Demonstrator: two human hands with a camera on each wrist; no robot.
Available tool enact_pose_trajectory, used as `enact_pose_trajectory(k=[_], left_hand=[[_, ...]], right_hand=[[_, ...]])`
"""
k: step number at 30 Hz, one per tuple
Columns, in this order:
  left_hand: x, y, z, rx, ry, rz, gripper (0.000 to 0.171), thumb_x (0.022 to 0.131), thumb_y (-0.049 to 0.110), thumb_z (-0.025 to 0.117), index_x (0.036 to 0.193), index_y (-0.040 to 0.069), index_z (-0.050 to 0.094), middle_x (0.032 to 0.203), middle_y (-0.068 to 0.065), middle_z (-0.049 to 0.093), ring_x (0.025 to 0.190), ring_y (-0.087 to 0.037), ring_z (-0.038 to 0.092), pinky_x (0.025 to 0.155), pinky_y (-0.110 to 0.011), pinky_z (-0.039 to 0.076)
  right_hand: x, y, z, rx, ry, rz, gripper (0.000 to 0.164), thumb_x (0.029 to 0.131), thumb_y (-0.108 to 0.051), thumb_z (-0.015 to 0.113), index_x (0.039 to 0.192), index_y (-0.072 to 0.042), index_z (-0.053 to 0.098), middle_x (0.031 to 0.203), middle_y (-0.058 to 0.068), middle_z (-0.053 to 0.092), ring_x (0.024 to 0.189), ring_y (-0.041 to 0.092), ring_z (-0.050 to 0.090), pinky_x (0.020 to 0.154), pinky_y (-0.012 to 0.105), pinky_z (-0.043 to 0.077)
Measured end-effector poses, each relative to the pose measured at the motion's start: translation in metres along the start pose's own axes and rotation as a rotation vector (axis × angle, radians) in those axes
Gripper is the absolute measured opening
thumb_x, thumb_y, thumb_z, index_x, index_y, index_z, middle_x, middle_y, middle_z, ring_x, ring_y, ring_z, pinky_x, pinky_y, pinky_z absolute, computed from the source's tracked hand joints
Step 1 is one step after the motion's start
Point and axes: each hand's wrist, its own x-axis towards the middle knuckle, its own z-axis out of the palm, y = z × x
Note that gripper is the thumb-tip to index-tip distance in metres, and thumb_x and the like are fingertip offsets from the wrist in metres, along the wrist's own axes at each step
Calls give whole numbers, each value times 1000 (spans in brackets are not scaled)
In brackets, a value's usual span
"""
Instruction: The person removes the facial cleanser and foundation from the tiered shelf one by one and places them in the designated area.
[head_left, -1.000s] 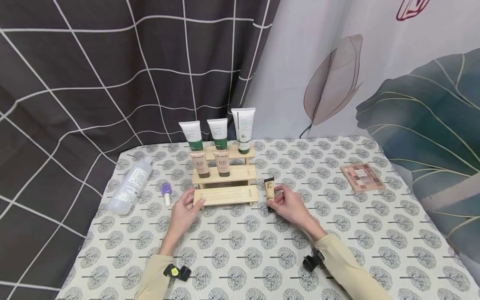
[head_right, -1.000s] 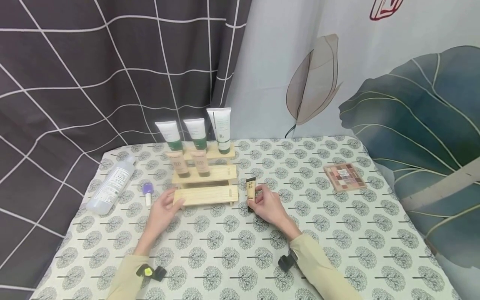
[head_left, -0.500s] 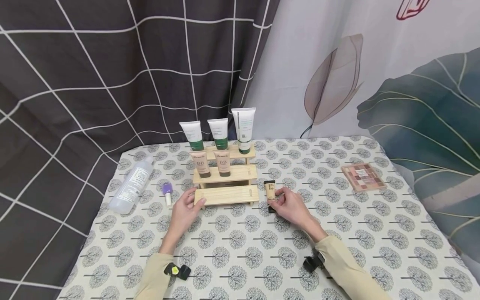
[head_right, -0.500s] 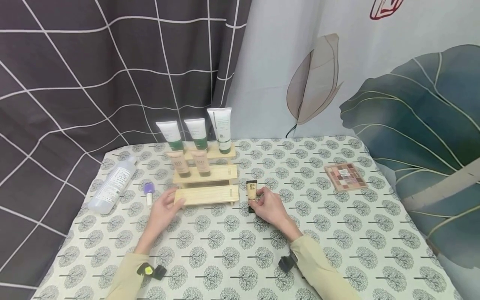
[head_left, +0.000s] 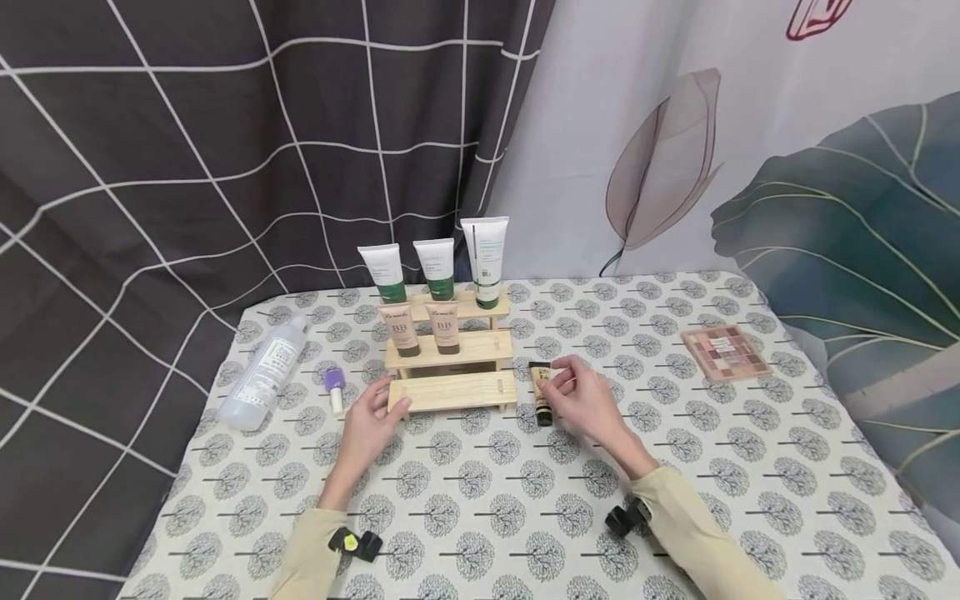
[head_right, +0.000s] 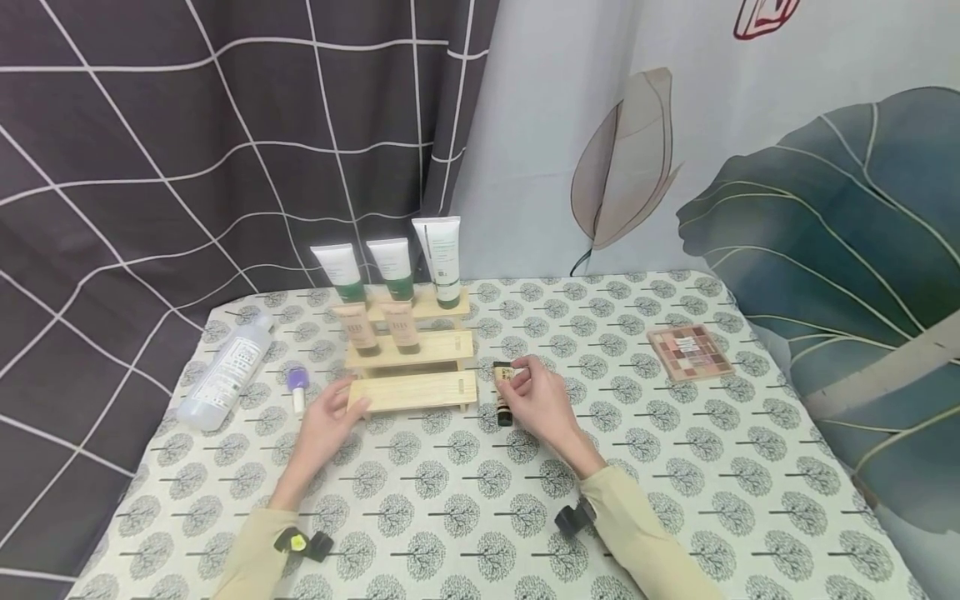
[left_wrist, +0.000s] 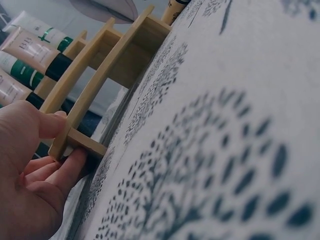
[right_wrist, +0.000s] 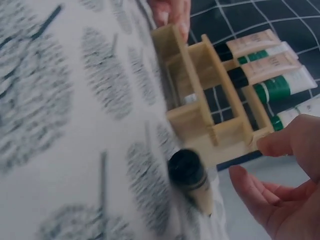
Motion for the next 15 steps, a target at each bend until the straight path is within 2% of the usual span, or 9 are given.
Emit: enact_pose_trajectory(k=[6, 9, 15], left_hand=[[0, 0, 0, -8, 2, 4, 63, 96, 20, 72, 149, 1, 44, 140, -31, 57, 119, -43, 66, 98, -42, 59], [0, 0, 0, -7, 3, 0, 63, 96, 21, 72, 149, 1, 44, 140, -30, 57, 118, -43, 66, 98, -42, 59], [1, -1, 0, -2, 6, 0, 63, 95, 21, 72, 149, 2, 45, 139, -30, 57, 118, -43, 66, 98, -43, 60]], right_hand=[[11, -18, 7, 95, 56, -85, 35, 91, -11, 75, 120, 4, 62, 98, 15, 71, 84, 24, 70, 69, 19, 63], [16, -30, 13, 162, 73, -113, 34, 90, -7, 74, 120, 4, 62, 102, 16, 70, 88, 25, 70, 76, 19, 64], [29, -47, 28, 229, 42, -165, 39, 89, -4, 73, 124, 7, 60, 110, 20, 69, 98, 30, 70, 87, 26, 64]])
